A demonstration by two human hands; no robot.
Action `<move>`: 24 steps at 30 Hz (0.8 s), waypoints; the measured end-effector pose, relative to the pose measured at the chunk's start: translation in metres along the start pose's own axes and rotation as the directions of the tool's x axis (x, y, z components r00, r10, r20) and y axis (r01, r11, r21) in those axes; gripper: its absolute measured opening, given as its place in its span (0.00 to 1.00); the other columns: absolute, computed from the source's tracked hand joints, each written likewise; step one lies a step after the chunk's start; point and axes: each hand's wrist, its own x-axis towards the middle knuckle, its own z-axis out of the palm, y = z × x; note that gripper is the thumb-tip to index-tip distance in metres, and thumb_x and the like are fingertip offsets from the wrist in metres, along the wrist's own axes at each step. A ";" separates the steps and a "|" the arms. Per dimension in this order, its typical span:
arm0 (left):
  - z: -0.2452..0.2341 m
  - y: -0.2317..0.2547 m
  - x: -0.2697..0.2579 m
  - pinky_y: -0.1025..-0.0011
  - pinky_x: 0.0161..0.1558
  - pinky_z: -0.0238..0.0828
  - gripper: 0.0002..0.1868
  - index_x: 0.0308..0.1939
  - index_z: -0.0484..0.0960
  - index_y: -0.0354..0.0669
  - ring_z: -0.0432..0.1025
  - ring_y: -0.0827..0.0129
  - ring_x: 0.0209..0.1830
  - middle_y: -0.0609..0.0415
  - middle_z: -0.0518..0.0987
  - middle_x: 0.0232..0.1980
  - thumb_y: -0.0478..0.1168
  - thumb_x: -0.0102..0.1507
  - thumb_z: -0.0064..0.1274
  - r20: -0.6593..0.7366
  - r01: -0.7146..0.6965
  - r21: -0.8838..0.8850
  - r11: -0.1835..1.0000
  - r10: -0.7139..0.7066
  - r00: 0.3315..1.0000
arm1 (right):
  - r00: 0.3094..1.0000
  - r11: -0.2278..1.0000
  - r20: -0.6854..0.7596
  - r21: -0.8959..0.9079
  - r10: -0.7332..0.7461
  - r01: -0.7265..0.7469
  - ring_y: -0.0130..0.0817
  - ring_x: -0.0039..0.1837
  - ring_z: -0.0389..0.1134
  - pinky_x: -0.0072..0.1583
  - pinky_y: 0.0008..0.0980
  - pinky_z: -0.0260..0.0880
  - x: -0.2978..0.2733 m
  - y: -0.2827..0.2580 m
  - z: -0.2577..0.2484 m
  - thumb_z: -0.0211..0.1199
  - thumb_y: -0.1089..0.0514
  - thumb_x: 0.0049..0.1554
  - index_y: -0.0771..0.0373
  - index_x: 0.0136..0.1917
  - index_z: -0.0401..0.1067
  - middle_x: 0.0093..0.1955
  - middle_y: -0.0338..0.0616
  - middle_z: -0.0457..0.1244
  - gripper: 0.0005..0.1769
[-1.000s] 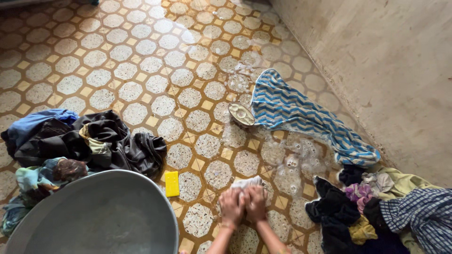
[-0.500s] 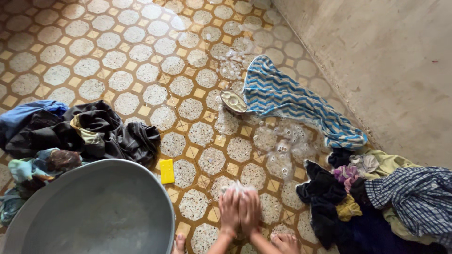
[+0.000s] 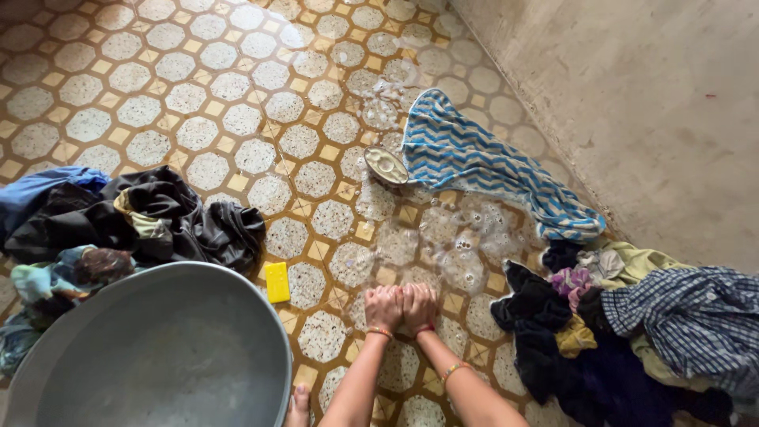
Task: The person washes a light-colored top by hand on a tiled floor. They use a yellow bar of soap to scrub the garment, rinse it with water from a metal basin, and wring it out. The person repeats the process of scrubbing and rinsing multiple times.
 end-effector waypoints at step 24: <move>-0.086 0.010 -0.137 0.43 0.66 0.52 0.45 0.75 0.56 0.47 0.50 0.44 0.72 0.42 0.60 0.71 0.57 0.56 0.49 0.191 -0.476 0.172 0.863 0.445 0.875 | 0.946 0.946 0.183 -0.134 -0.269 0.295 0.58 0.74 0.51 0.69 0.57 0.48 -0.145 -0.032 -0.082 0.49 0.33 0.61 0.59 0.63 0.67 0.71 0.52 0.56 0.31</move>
